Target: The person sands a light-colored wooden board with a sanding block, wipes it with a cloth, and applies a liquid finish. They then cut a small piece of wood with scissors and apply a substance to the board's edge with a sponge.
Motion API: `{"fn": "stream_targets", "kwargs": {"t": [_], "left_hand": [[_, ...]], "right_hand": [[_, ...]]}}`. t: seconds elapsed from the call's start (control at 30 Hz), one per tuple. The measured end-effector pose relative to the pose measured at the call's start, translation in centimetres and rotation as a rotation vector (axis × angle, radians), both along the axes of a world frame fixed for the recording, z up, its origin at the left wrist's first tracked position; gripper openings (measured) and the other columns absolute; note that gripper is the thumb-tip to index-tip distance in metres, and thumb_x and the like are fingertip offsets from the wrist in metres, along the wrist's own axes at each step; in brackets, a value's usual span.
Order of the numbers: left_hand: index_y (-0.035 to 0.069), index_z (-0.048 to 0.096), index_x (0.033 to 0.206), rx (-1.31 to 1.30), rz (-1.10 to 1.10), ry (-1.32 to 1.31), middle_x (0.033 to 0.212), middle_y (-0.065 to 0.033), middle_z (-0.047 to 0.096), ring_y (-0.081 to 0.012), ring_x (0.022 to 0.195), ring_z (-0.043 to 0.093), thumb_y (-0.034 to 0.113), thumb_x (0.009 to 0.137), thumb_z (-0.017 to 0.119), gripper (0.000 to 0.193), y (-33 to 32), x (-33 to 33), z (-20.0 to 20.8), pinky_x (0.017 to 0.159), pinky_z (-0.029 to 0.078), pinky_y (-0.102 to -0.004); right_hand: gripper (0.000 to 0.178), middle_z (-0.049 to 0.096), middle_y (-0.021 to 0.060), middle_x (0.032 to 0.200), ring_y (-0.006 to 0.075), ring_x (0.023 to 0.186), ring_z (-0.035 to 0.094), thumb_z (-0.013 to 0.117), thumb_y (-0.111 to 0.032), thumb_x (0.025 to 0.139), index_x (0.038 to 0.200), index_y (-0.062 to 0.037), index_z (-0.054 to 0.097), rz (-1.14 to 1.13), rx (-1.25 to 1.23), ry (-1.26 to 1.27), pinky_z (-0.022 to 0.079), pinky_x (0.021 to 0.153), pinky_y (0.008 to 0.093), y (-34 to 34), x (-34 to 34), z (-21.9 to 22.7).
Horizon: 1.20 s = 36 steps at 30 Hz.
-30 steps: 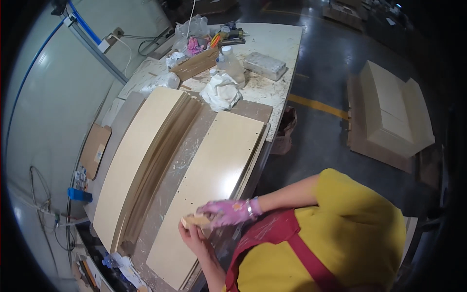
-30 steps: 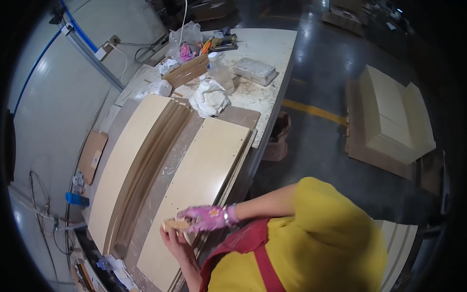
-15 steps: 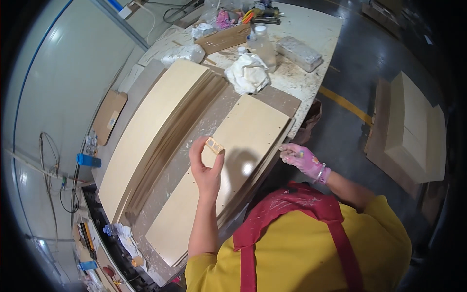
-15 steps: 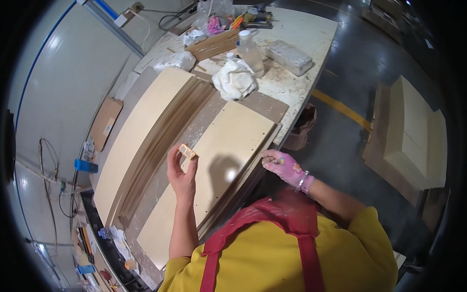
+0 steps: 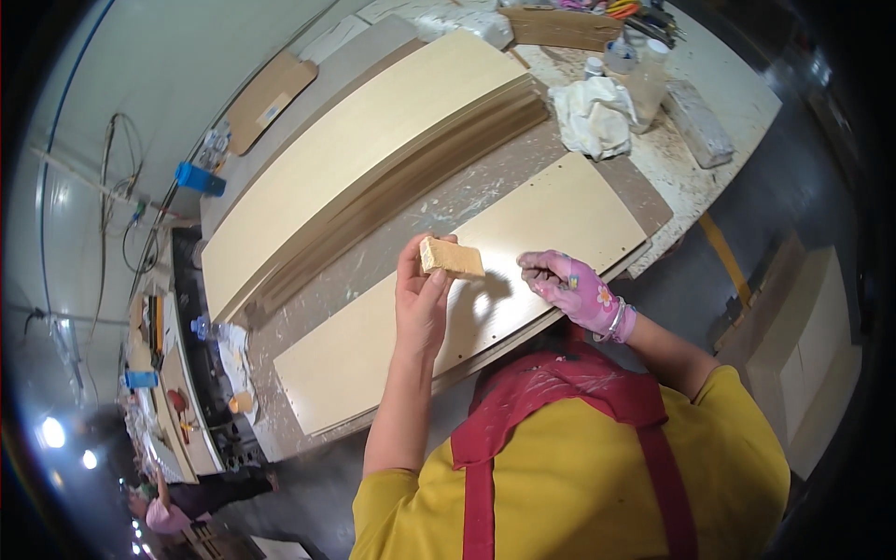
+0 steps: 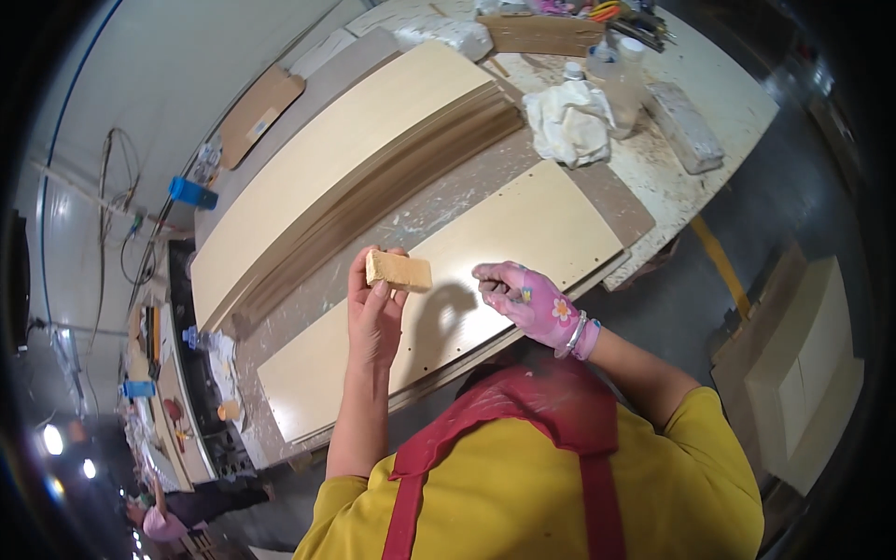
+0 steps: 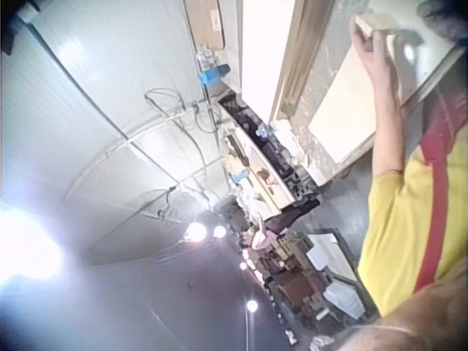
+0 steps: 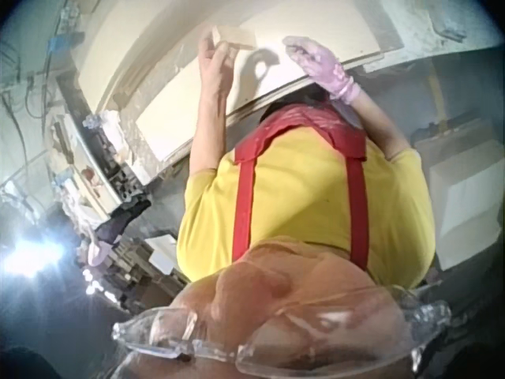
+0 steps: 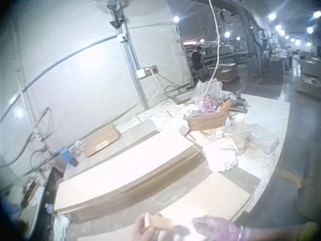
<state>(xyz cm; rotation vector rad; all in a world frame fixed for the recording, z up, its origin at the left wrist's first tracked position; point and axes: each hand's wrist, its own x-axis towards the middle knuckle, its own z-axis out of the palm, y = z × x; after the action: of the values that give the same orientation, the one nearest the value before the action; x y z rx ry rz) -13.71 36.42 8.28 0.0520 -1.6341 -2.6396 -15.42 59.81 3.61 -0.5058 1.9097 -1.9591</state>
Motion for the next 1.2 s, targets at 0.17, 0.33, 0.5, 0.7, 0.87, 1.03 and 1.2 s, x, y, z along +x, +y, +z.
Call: {"fn": "stream_targets", "kwargs": {"t": [0.17, 0.33, 0.5, 0.7, 0.87, 1.03, 1.2], "left_hand": [[0.005, 0.047, 0.129, -0.236, 0.109, -0.047, 0.124, -0.0112, 0.051, -0.0201, 0.115, 0.05, 0.005, 0.083, 0.063, 0.048, 1.6, 0.7, 0.3, 0.101, 0.039, -0.0366], [0.004, 0.053, 0.12, -0.637, 0.213, 0.038, 0.118, -0.0073, 0.053, -0.0198, 0.111, 0.051, 0.004, 0.077, 0.067, 0.045, 3.8, -0.6, -0.5, 0.102, 0.038, -0.0366], [0.003, 0.053, 0.123, -0.632, 0.258, -0.119, 0.121, -0.0088, 0.054, -0.022, 0.113, 0.052, 0.004, 0.078, 0.068, 0.047, 4.8, -1.4, -0.5, 0.099, 0.041, -0.0353], [-0.001, 0.05, 0.124, -0.605, 0.136, -0.154, 0.121, -0.0118, 0.054, -0.0204, 0.112, 0.052, -0.002, 0.082, 0.063, 0.044, 6.1, -2.9, -3.2, 0.093, 0.045, -0.0321], [0.0, 0.05, 0.125, -0.496, 0.146, -0.117, 0.12, -0.0124, 0.056, -0.0211, 0.113, 0.052, -0.003, 0.082, 0.061, 0.044, 11.6, -5.3, -2.6, 0.093, 0.045, -0.0324], [0.001, 0.049, 0.124, -0.709, 0.25, -0.143, 0.117, -0.0132, 0.058, -0.0211, 0.112, 0.053, 0.0, 0.083, 0.062, 0.043, 15.2, -5.8, -1.6, 0.093, 0.045, -0.033], [0.001, 0.047, 0.124, -0.827, 0.349, -0.172, 0.117, -0.0141, 0.057, -0.0211, 0.108, 0.055, 0.008, 0.088, 0.061, 0.04, 16.5, -4.1, -0.5, 0.089, 0.048, -0.0335]], "right_hand": [[0.057, 0.049, 0.0073, 0.119, 0.0122, 0.106, 0.051, 0.058, -0.019, 0.093, 0.141, -0.0012, 0.032, 0.135, -0.239, -0.143, 0.044, 0.091, 0.0252, -1.2, -1.7, -0.3], [0.051, 0.054, 0.0075, 0.115, 0.0137, 0.105, 0.053, 0.058, -0.021, 0.093, 0.137, -0.0007, 0.04, 0.102, -0.173, -0.133, 0.044, 0.094, 0.0269, 1.2, -4.0, -0.5], [0.043, 0.06, 0.0081, 0.115, 0.0135, 0.106, 0.056, 0.058, -0.023, 0.093, 0.128, 0.0007, 0.051, 0.27, 0.027, -0.036, 0.043, 0.095, 0.0285, 7.9, -6.4, 4.4], [0.026, 0.065, 0.0029, 0.087, 0.0106, 0.074, 0.057, 0.058, -0.021, 0.09, 0.11, -0.0052, 0.064, -0.553, 0.251, 0.249, 0.048, 0.067, 0.0263, 22.3, -16.9, 11.8], [0.032, 0.065, 0.0069, 0.091, 0.014, 0.079, 0.059, 0.057, -0.021, 0.089, 0.115, -0.0014, 0.059, -0.559, 0.56, 0.583, 0.048, 0.071, 0.0285, 31.4, -34.6, 10.9], [0.028, 0.064, 0.0131, 0.109, 0.0347, 0.098, 0.062, 0.054, -0.023, 0.086, 0.11, -0.0113, 0.062, -0.435, 1.151, 0.888, 0.05, 0.084, 0.043, 29.3, -47.4, 9.6], [0.031, 0.068, 0.0086, 0.105, 0.0289, 0.095, 0.065, 0.051, -0.033, 0.089, 0.112, -0.0178, 0.064, -0.264, 1.635, 0.83, 0.051, 0.085, 0.0376, 28.7, -56.1, 5.7]]}}
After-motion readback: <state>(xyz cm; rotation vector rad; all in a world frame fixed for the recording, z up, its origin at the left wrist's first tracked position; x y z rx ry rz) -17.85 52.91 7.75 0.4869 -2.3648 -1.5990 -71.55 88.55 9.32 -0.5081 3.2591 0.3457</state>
